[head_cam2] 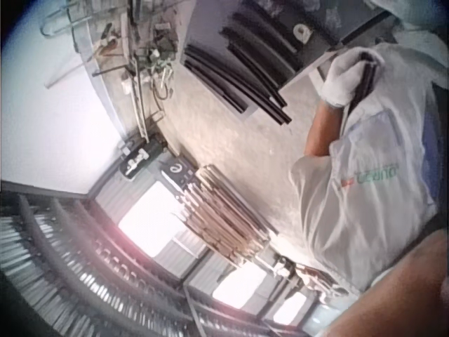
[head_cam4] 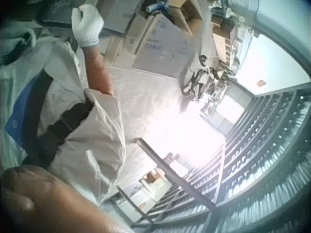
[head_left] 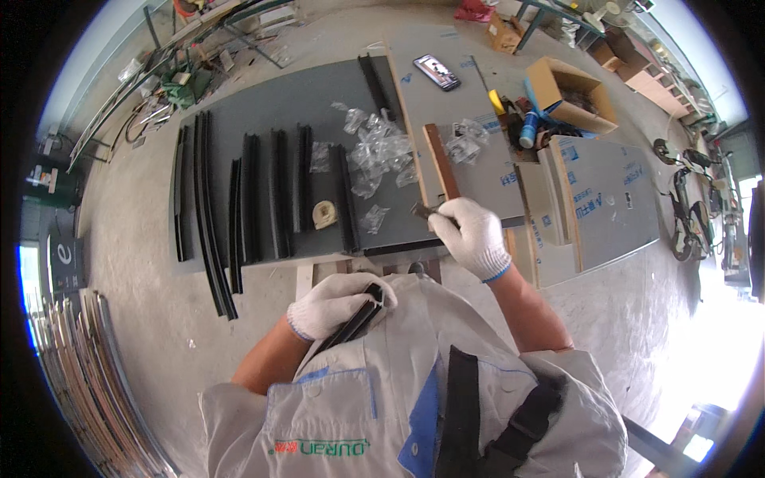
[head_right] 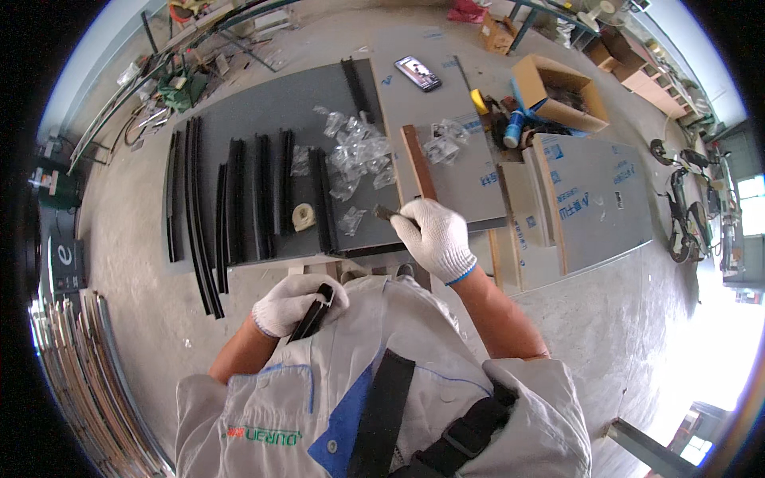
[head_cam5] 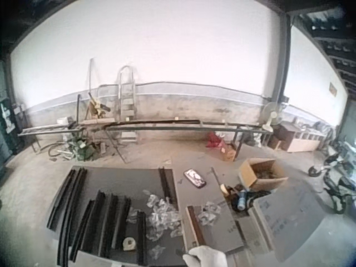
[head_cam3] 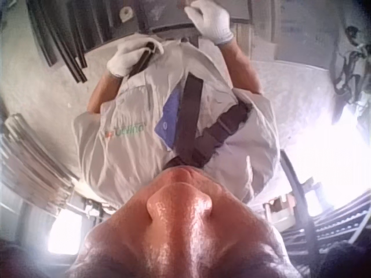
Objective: The person joins black metal rails with corner connectors and secures them by tapping with a wooden block.
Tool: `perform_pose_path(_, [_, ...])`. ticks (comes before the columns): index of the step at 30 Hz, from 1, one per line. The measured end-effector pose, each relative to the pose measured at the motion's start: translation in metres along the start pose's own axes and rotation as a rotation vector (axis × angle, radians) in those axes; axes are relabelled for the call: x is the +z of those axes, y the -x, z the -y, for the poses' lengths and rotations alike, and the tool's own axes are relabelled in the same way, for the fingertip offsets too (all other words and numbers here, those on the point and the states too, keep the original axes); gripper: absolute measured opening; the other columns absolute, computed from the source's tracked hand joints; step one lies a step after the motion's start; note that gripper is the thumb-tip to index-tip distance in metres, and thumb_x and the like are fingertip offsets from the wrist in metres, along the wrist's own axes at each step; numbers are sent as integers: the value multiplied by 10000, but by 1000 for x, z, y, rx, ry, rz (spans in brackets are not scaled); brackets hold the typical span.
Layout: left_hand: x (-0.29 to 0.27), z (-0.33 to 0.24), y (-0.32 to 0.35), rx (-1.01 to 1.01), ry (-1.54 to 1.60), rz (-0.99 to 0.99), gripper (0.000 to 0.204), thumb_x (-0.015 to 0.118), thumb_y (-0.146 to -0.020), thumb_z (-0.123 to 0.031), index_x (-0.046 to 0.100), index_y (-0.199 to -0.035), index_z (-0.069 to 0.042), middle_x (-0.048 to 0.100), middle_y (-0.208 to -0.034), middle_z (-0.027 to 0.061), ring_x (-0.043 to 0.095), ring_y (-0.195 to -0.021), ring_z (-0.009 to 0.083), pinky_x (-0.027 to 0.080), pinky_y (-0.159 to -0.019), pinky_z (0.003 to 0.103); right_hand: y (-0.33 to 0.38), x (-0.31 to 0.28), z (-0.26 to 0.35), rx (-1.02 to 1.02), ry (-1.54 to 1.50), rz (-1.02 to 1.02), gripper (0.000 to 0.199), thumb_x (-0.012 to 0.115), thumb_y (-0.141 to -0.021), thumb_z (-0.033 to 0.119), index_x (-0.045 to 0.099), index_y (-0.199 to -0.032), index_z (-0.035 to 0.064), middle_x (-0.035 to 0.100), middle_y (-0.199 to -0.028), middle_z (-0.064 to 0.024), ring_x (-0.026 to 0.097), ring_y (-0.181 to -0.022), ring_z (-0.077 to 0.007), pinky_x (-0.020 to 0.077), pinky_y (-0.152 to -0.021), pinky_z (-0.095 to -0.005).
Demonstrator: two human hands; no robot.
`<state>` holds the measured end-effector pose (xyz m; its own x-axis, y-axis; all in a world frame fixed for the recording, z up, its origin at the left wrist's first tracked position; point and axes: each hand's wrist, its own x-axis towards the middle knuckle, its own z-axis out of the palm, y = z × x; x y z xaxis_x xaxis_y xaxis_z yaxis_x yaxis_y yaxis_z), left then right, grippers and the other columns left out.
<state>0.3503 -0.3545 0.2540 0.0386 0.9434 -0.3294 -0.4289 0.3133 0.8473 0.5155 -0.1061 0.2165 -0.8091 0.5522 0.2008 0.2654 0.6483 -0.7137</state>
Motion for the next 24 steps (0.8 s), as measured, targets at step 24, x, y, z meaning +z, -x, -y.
perform_pose_path(24, [15, 20, 6, 40, 64, -645, 354, 656, -726, -116, 640, -1042, 41, 604, -736, 58, 585, -591, 155, 489, -553, 302, -37, 67, -176, -207, 661, 255, 352, 754, -758, 162, 762, -1105, 103, 530, -1468, -180, 456, -1408, -390, 415, -1115, -520])
